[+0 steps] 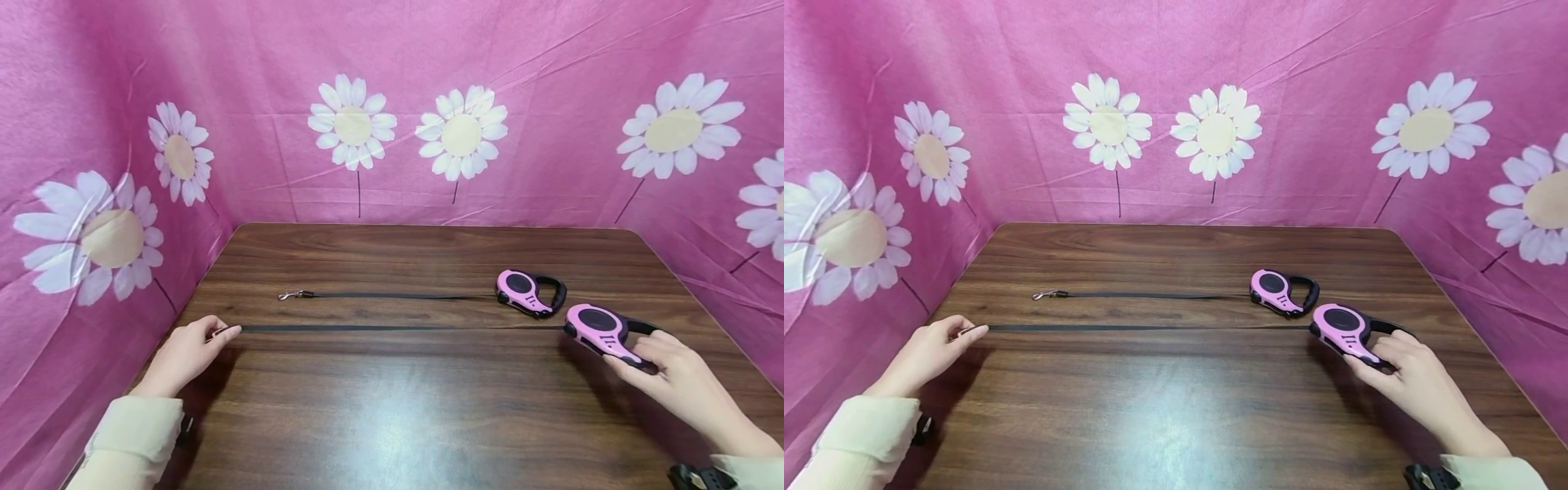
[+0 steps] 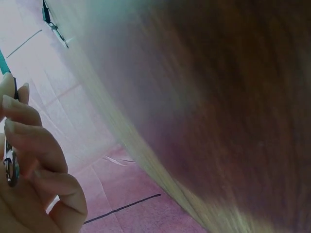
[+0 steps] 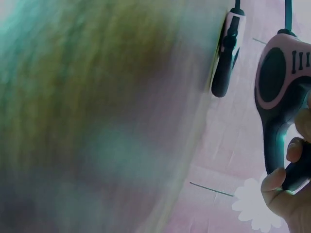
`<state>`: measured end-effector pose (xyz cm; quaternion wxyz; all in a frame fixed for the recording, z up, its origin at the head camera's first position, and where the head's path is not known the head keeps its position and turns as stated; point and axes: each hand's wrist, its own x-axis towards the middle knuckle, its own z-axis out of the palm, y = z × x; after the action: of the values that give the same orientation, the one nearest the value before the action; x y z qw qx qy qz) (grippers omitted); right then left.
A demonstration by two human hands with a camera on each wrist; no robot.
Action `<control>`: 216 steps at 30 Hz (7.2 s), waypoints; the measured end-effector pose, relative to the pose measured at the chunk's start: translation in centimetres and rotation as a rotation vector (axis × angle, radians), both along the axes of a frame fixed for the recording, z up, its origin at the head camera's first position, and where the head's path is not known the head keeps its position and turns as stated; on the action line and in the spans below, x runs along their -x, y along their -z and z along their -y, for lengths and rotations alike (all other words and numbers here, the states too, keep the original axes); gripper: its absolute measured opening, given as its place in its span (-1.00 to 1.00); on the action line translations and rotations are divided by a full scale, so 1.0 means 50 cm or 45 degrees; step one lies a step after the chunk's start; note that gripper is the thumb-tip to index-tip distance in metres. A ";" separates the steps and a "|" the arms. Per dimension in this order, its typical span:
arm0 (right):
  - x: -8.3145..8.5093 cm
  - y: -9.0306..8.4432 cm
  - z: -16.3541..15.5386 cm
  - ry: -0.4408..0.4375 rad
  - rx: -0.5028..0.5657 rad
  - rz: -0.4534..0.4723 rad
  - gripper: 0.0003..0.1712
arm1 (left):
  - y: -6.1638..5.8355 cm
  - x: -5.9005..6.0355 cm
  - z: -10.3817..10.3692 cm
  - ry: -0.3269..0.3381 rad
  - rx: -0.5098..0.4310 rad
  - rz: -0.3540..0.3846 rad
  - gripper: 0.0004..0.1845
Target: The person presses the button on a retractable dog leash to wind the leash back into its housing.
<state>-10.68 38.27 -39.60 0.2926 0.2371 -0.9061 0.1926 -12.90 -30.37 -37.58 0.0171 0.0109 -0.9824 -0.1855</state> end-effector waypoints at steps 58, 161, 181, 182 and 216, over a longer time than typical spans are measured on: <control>0.023 0.002 0.048 -0.011 0.025 0.041 -0.45 | -0.006 0.003 -0.036 0.028 0.002 0.074 -0.60; 0.070 0.000 0.139 -0.352 0.018 -0.005 -0.77 | 0.002 0.022 -0.092 0.153 -0.055 0.057 -0.71; 0.066 0.002 0.154 -0.305 0.023 -0.008 -0.70 | 0.002 0.028 -0.100 0.199 -0.059 0.019 -0.78; 0.067 0.002 0.155 -0.303 0.026 -0.009 -0.70 | 0.002 0.028 -0.101 0.201 -0.061 0.021 -0.78; 0.061 -0.006 0.159 -0.305 -0.066 0.004 -0.74 | -0.005 0.023 -0.111 0.270 -0.014 0.051 -0.84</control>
<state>-13.75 30.34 -39.30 0.2598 0.3510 -0.8764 0.2029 -14.05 -24.81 -37.32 -0.0222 -0.0893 -0.9772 -0.1915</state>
